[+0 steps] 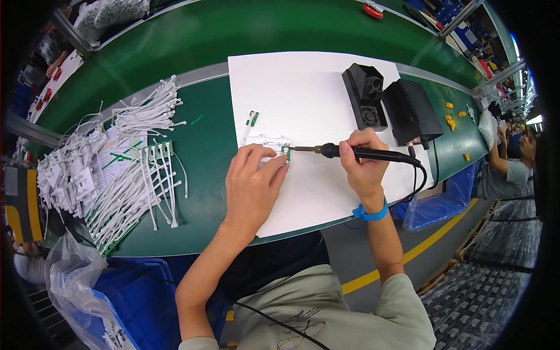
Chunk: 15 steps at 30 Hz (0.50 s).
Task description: Soldering wires onto a small electronic circuit board component at an assembly line workstation.
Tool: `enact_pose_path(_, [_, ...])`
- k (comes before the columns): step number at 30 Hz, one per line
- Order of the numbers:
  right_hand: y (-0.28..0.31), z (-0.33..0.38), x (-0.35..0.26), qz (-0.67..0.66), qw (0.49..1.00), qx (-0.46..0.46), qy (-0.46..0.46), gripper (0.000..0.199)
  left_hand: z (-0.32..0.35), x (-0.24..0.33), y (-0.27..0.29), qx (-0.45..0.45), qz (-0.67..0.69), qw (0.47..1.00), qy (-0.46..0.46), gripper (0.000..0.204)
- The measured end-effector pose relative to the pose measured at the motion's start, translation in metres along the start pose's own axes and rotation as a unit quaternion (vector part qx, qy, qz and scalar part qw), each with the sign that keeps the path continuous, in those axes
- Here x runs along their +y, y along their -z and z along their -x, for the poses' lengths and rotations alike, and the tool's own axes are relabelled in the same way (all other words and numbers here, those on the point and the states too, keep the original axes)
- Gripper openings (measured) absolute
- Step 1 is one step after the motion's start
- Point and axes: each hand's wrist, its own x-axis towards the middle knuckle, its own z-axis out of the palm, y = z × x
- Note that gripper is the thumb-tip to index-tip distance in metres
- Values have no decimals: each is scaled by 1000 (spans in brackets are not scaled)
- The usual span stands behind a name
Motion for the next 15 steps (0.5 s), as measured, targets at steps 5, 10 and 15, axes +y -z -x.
enact_pose_path(5, [-1, -2, -2, 13, 1000, -3, -12, 19, 0, 0, 1, -1, 0, 1000, 3, 17])
enact_pose_path(10, [-3, -4, 1, 4, 999, 18, -36, 19, 1, -1, 1, -1, 9, 1000, 7, 18])
enact_pose_path(15, [-7, -5, -6, -17, 995, 39, -86, 18, 3, 1, 1, 1, 18, 999, 30, 17])
